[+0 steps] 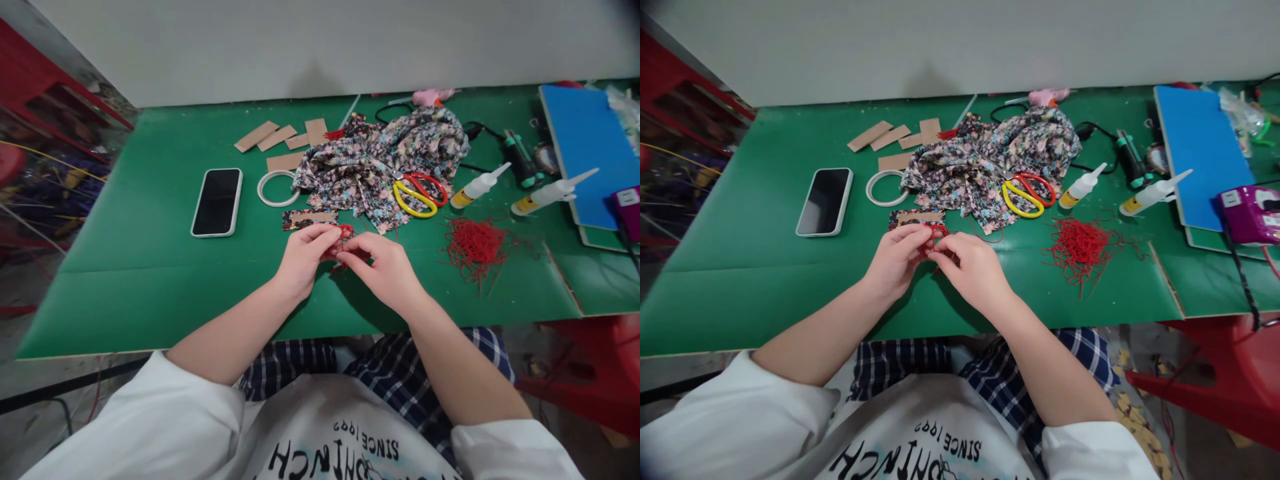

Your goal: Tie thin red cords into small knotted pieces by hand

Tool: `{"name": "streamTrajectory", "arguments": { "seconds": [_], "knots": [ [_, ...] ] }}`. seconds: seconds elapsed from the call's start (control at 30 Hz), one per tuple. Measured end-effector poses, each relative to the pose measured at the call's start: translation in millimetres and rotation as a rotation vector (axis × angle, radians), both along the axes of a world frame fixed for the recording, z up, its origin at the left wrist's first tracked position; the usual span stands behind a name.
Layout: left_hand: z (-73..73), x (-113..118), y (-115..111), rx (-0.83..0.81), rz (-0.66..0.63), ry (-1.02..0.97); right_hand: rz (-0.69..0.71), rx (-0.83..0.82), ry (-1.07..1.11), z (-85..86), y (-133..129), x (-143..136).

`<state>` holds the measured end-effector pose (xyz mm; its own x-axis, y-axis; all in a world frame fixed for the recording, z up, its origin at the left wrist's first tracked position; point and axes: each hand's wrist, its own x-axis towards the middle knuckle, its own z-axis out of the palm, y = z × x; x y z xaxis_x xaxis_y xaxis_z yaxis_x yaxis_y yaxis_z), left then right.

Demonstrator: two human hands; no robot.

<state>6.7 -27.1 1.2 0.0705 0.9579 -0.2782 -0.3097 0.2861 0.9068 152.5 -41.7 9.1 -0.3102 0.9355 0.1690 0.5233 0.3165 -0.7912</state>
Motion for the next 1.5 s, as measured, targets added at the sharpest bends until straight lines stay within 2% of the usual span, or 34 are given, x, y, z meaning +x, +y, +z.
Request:
{"name": "streamTrajectory", "arguments": {
  "seconds": [0.33,0.7,0.83,0.97,1.17,1.3,1.4,1.5],
  "knots": [
    [0.1,0.6,0.1,-0.015,0.018,-0.002,0.054,0.027,-0.050,4.5,-1.7,0.9],
    [1.4,1.0,0.4,-0.010,0.043,0.005,0.088,-0.032,-0.063,8.3,-1.1,4.5],
    [1.1,1.4,0.0,0.052,0.046,0.083,0.119,-0.034,-0.095,14.0,-0.5,14.1],
    [-0.7,1.9,-1.2,0.121,0.028,0.258,0.084,0.029,-0.141,22.9,-2.1,23.4],
    [-5.0,0.9,-4.2,0.266,-0.091,0.519,0.069,0.098,-0.171,32.7,-5.2,29.0],
    [-2.6,2.4,-6.1,0.354,-0.227,0.616,0.058,0.108,-0.151,34.3,-5.9,29.9],
    [1.5,3.3,-7.9,0.440,-0.397,0.613,0.058,0.086,-0.123,35.0,-5.4,30.1],
    [4.0,2.1,-9.7,0.480,-0.576,0.485,0.046,0.012,-0.085,35.1,-3.6,30.8]
  ]
}}
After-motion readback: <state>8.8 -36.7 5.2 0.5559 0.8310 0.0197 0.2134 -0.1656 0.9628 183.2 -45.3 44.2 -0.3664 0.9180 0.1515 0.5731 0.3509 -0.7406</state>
